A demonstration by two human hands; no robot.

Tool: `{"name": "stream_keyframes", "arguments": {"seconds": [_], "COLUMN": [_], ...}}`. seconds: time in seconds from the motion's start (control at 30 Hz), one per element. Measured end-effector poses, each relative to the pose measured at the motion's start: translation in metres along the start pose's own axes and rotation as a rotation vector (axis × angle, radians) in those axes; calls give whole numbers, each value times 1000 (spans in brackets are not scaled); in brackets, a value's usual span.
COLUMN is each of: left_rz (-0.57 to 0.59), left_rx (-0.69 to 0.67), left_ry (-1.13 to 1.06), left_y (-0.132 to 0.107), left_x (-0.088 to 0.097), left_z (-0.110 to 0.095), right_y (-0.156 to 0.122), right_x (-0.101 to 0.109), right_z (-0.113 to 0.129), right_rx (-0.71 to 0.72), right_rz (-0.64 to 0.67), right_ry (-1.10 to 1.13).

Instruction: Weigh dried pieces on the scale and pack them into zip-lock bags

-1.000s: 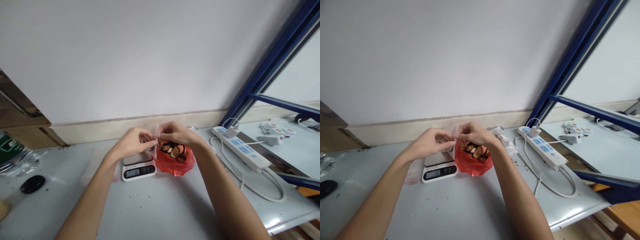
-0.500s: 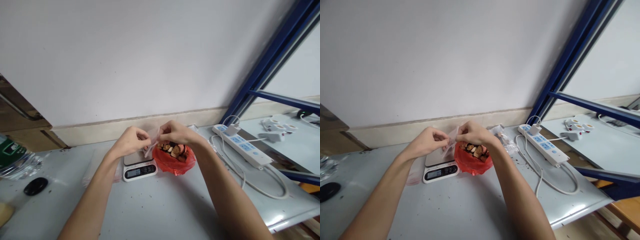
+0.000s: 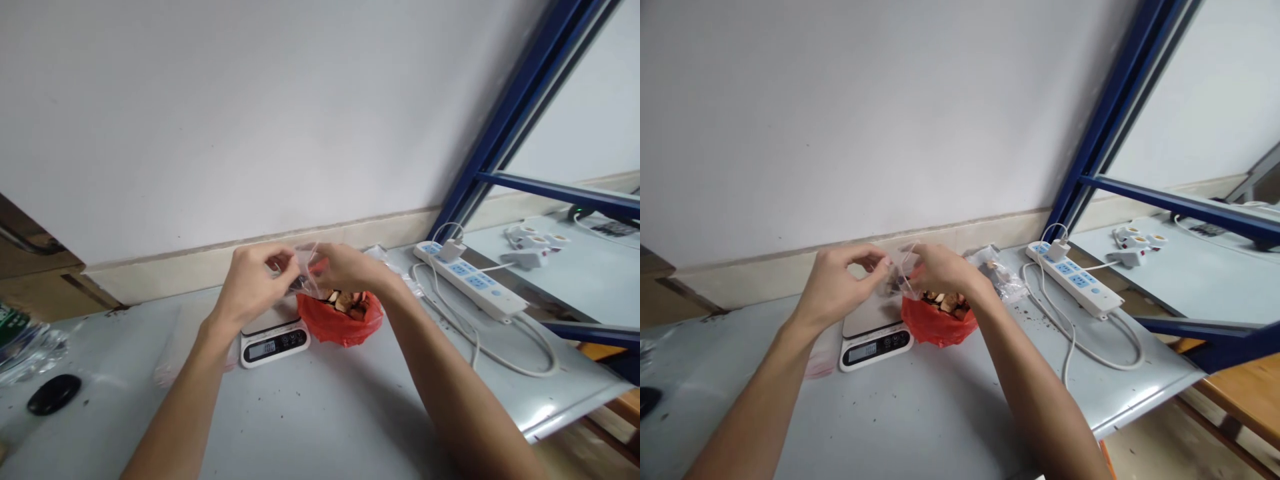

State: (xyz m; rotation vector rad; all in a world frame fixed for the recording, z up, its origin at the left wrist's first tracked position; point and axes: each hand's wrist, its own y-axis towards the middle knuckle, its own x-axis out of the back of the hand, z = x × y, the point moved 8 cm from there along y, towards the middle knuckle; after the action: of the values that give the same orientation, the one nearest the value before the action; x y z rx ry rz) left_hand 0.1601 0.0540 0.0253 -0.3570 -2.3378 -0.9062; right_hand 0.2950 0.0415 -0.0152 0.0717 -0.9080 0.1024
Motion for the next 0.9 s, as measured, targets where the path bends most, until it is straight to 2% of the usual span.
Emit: {"name": "stream_keyframes", "arguments": {"seconds": [0.1, 0.13, 0.2, 0.27, 0.33, 0.4, 0.5, 0.57, 0.63, 0.73, 0.8, 0.9], "left_rz": [-176, -195, -69, 52, 66, 3, -77, -102, -109, -111, -115, -111], "left_rx": [139, 212, 408, 534, 583, 595, 543, 460, 370, 250, 170, 44], "left_ry": [-35, -90, -324, -560, -701, -746, -723, -666, -598, -510, -468, -449], "left_y": [2, 2, 0, -3, -4, -2, 4, 9, 13, 15, 15, 12], "left_x": [16, 18, 4, -13, -20, -20, -18, -17, -19, -24, -26, -24], "left_z": [28, 40, 65, 76, 78, 79, 78, 72, 63, 43, 27, 3], "right_y": [-7, -9, -13, -16, -19, -24, -34, -39, -40, -36, -31, -24], "right_x": [11, 16, 24, 27, 28, 31, 33, 39, 50, 61, 61, 51], "right_z": [0, 0, -2, -7, -14, -23, -39, -51, -58, -56, -51, -48], "right_rx": [105, 139, 179, 184, 158, 132, 89, 19, -46, -69, -66, -57], "right_rz": [40, 40, 38, 83, 137, 195, 320, 335, 257, 94, 26, 24], "right_ry": [-2, 1, 5, 20, 33, 19, -39, -89, -148, -196, -199, -211]}}
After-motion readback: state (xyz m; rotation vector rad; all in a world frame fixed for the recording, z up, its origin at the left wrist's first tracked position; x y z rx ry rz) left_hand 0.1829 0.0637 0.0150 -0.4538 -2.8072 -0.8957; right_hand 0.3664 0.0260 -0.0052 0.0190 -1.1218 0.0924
